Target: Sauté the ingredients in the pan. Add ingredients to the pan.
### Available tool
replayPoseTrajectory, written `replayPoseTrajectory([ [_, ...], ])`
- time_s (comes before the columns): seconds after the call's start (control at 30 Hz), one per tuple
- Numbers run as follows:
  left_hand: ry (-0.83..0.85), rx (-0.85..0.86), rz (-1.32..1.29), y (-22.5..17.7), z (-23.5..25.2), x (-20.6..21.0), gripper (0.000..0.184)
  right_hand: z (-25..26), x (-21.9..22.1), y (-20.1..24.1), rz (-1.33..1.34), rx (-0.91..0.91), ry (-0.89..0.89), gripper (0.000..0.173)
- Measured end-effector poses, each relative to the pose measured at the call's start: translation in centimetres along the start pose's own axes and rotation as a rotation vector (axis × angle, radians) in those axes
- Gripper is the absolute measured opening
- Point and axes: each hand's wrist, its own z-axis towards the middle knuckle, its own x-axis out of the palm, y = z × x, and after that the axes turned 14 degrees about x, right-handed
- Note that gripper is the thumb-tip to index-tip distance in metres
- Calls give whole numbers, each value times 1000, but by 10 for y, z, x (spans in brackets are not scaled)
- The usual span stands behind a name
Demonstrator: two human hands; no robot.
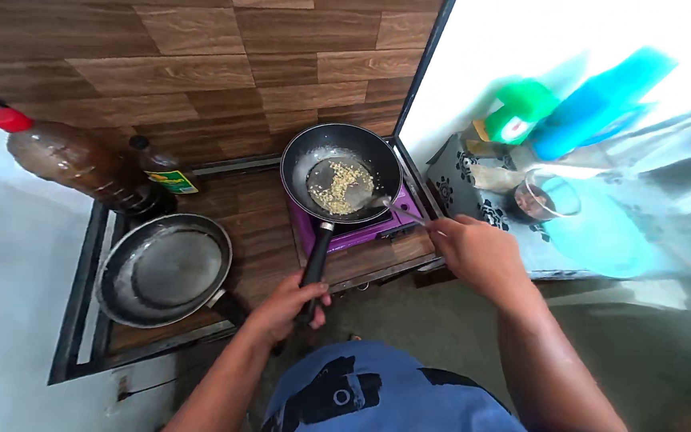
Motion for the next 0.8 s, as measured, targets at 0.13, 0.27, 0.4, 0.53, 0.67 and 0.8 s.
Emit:
replayPoseTrajectory([
  [0.13, -31, -97, -370, 16, 6, 38, 16, 1, 4, 26, -24, 18, 132, 28],
  [0.27, -37, -96, -486, 23, 9, 58, 36, 39, 42, 41, 67, 106, 72, 27],
  [0.4, -16, -97, -569, 29, 15, 60, 48, 16, 13, 26, -2, 102, 24, 28],
  [0.53, -12, -108, -603, 30, 21, 65, 48, -2, -6, 29, -77, 112, 81, 26],
  [0.67, -15, -113, -613, 30, 20, 67, 45, 44, 30, 53, -27, 218, 109, 28],
  [0.8, -18, -110, -618, 31, 20, 65, 45, 68, 33, 70, 32, 195, -4, 25],
])
